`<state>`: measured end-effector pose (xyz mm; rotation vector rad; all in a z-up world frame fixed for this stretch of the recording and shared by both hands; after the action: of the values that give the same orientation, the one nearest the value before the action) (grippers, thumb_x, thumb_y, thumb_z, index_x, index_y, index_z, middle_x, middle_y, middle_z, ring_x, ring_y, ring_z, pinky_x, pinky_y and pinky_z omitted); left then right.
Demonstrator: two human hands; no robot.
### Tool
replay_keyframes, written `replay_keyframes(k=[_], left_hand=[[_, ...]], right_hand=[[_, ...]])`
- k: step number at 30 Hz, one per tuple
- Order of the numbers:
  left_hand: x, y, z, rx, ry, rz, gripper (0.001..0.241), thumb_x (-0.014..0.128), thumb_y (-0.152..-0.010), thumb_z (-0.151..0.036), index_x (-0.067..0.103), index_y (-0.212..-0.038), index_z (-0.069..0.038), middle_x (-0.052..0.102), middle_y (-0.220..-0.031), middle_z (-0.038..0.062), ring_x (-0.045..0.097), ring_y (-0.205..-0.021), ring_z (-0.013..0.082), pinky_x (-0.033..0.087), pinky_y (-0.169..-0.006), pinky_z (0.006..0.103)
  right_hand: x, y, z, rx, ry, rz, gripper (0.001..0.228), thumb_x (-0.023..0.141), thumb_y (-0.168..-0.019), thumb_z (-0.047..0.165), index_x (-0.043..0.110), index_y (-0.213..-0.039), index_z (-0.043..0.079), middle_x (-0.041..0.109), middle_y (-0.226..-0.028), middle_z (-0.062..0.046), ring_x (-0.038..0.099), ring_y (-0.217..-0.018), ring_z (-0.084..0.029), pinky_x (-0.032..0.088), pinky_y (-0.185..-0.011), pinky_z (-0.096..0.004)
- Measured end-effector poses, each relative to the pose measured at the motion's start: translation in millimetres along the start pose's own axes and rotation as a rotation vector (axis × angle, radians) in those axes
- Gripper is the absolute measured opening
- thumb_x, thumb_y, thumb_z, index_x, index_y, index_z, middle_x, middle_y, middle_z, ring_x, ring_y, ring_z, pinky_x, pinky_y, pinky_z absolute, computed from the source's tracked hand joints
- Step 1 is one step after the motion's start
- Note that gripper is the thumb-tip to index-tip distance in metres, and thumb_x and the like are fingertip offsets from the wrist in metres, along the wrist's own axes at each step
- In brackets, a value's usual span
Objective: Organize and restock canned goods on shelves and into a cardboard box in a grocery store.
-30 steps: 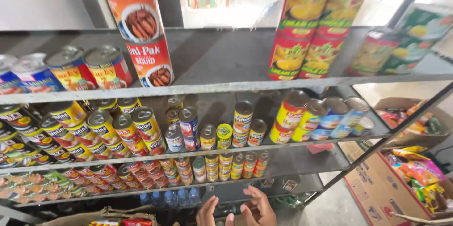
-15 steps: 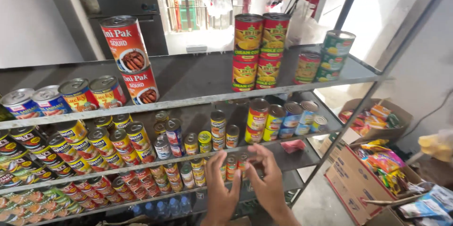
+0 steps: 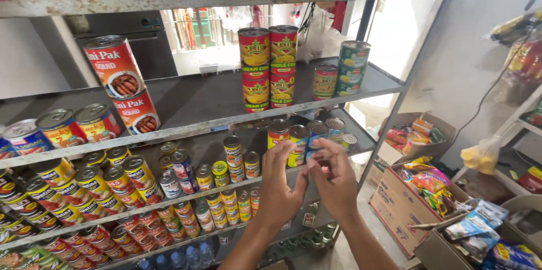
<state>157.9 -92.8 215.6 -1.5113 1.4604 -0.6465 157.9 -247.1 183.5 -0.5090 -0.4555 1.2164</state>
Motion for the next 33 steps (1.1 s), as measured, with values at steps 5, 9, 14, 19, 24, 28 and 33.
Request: replay_keyframes(k=[5, 9, 14, 19, 24, 28, 33], left_hand=[[13, -26, -10, 0.027, 0.054, 0.016, 0.054, 0.071, -0.091, -0.011, 0.050, -0.139, 0.001, 0.055, -0.137, 0.022, 0.053, -0.131, 0.0399, 0.042, -0.113, 0.0472], [13, -54, -12, 0.099, 0.025, -0.012, 0.051, 0.069, -0.091, -0.012, 0.051, -0.138, 0.001, 0.056, -0.136, 0.022, 0.054, -0.130, 0.0403, 0.043, -0.112, 0.0478], [2, -95, 0, 0.188, -0.069, -0.050, 0.049, 0.068, -0.095, -0.014, 0.051, -0.138, 0.001, 0.055, -0.137, 0.022, 0.053, -0.130, 0.0404, 0.042, -0.114, 0.0487], [-2, -129, 16, 0.253, -0.195, -0.092, 0.052, 0.069, -0.092, -0.013, 0.050, -0.138, 0.000, 0.053, -0.136, 0.022, 0.052, -0.128, 0.0407, 0.041, -0.112, 0.0498], [15, -141, 21, 0.191, -0.199, -0.042, 0.052, 0.070, -0.089, -0.014, 0.050, -0.136, -0.002, 0.054, -0.132, 0.019, 0.053, -0.125, 0.0389, 0.042, -0.109, 0.0491], [38, -138, 22, 0.179, -0.186, -0.019, 0.053, 0.071, -0.089, -0.014, 0.050, -0.136, -0.003, 0.054, -0.131, 0.019, 0.053, -0.123, 0.0394, 0.042, -0.106, 0.0496], [74, -137, 22, 0.196, -0.175, 0.002, 0.052, 0.070, -0.089, -0.015, 0.050, -0.135, -0.004, 0.055, -0.131, 0.018, 0.053, -0.123, 0.0394, 0.042, -0.107, 0.0502]], right_hand=[[-16, -24, 30, -0.078, 0.008, -0.008, 0.043, 0.064, -0.095, -0.002, 0.052, -0.136, 0.001, 0.061, -0.116, -0.008, 0.064, -0.095, -0.012, 0.056, -0.079, -0.026], [-12, -52, 55, -0.343, 0.179, 0.016, 0.040, 0.065, -0.094, -0.003, 0.057, -0.133, 0.000, 0.056, -0.128, -0.010, 0.061, -0.105, -0.015, 0.056, -0.087, -0.028], [10, -97, 70, -0.450, 0.332, 0.001, 0.035, 0.069, -0.096, 0.001, 0.059, -0.130, 0.001, 0.060, -0.123, -0.010, 0.066, -0.101, -0.015, 0.059, -0.085, -0.028], [11, -157, 62, -0.388, 0.331, -0.005, 0.035, 0.072, -0.094, 0.004, 0.062, -0.127, 0.003, 0.061, -0.114, -0.011, 0.068, -0.098, -0.018, 0.062, -0.083, -0.029], [-41, -213, 39, -0.599, 0.816, -0.159, 0.039, 0.077, -0.090, 0.008, 0.063, -0.126, 0.004, 0.060, -0.123, -0.017, 0.057, -0.119, -0.036, 0.048, -0.102, -0.046], [-84, -250, 5, -0.433, 0.897, -0.154, 0.042, 0.075, -0.093, 0.014, 0.061, -0.131, 0.006, 0.055, -0.134, -0.019, 0.051, -0.127, -0.040, 0.044, -0.108, -0.049], [-109, -273, -32, -0.247, 1.023, -0.133, 0.063, 0.079, -0.086, 0.023, 0.054, -0.143, 0.010, 0.033, -0.147, -0.032, 0.043, -0.127, -0.053, 0.044, -0.102, -0.053]])
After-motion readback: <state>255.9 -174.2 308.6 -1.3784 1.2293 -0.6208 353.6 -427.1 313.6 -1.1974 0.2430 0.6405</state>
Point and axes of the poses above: each hand's wrist, its own y-axis away from the middle knuckle, its own x-axis out of the palm, z = x × y, the point moved 5 cm from there along -y, towards the middle knuckle
